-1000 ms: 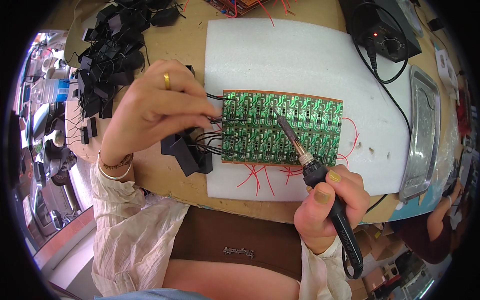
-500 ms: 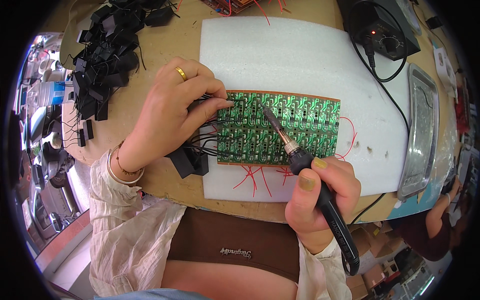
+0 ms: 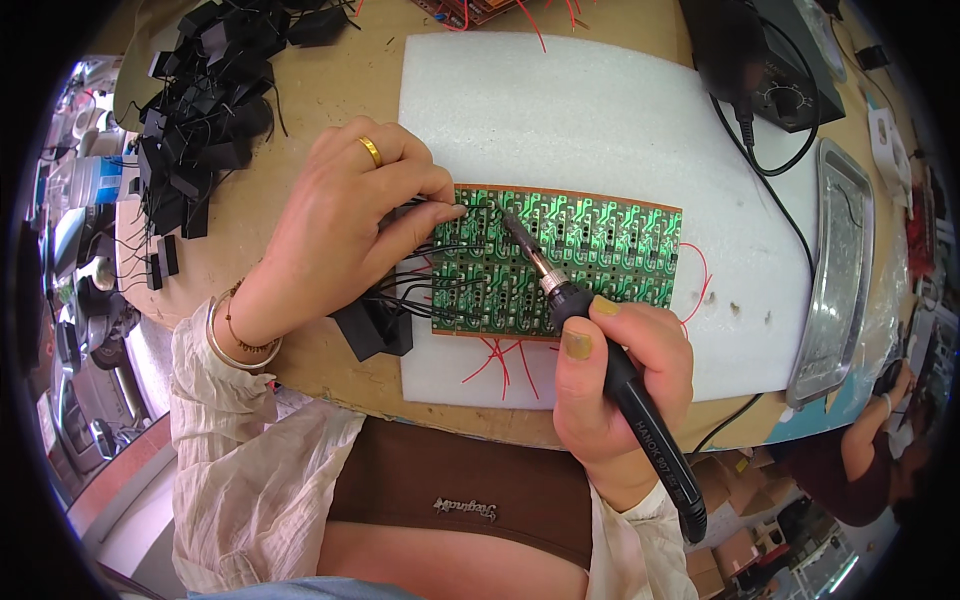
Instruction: Soldering electronic components and wires onto a circuit board at a factory workbench.
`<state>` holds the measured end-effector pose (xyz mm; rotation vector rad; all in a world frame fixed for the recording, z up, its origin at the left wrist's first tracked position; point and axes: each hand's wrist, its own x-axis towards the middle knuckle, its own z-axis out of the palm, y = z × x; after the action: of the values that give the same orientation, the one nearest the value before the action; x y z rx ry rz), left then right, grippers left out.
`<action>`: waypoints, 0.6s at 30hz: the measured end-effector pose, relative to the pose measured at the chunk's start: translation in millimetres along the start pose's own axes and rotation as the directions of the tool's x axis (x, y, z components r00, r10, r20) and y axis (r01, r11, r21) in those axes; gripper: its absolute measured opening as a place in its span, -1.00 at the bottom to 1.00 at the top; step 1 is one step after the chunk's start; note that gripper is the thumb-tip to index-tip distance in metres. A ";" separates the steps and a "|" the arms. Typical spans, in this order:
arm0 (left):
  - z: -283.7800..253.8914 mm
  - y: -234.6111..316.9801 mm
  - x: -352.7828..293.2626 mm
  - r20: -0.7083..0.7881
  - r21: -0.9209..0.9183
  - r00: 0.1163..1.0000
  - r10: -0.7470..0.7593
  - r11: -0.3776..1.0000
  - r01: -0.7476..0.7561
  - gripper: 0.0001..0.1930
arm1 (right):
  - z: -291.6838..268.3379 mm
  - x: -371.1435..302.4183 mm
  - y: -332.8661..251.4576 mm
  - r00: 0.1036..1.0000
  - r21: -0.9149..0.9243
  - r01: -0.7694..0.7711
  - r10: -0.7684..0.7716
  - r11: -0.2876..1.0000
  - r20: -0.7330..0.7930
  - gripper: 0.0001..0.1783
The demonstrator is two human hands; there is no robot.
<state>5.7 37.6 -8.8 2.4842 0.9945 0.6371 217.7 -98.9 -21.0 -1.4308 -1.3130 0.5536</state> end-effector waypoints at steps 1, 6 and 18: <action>0.2 0.1 -0.1 0.001 0.000 1.000 -0.001 1.000 0.001 -0.91 | 0.4 -0.1 -0.6 1.000 0.001 -0.006 0.006 1.000 -0.010 -0.71; 1.5 0.0 -0.4 -0.015 0.009 1.000 0.000 1.000 0.000 -0.91 | 2.3 1.2 -1.0 1.000 -0.011 -0.017 0.017 1.000 0.002 -0.71; 3.8 1.3 -0.3 -0.047 0.002 0.999 -0.002 1.000 0.002 -0.93 | 1.1 0.2 -1.9 0.999 -0.008 -0.042 0.042 0.999 0.007 -0.72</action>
<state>8.2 35.8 -11.3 2.4806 1.0156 0.6967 216.0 -98.6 -19.6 -1.4673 -1.2940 0.5823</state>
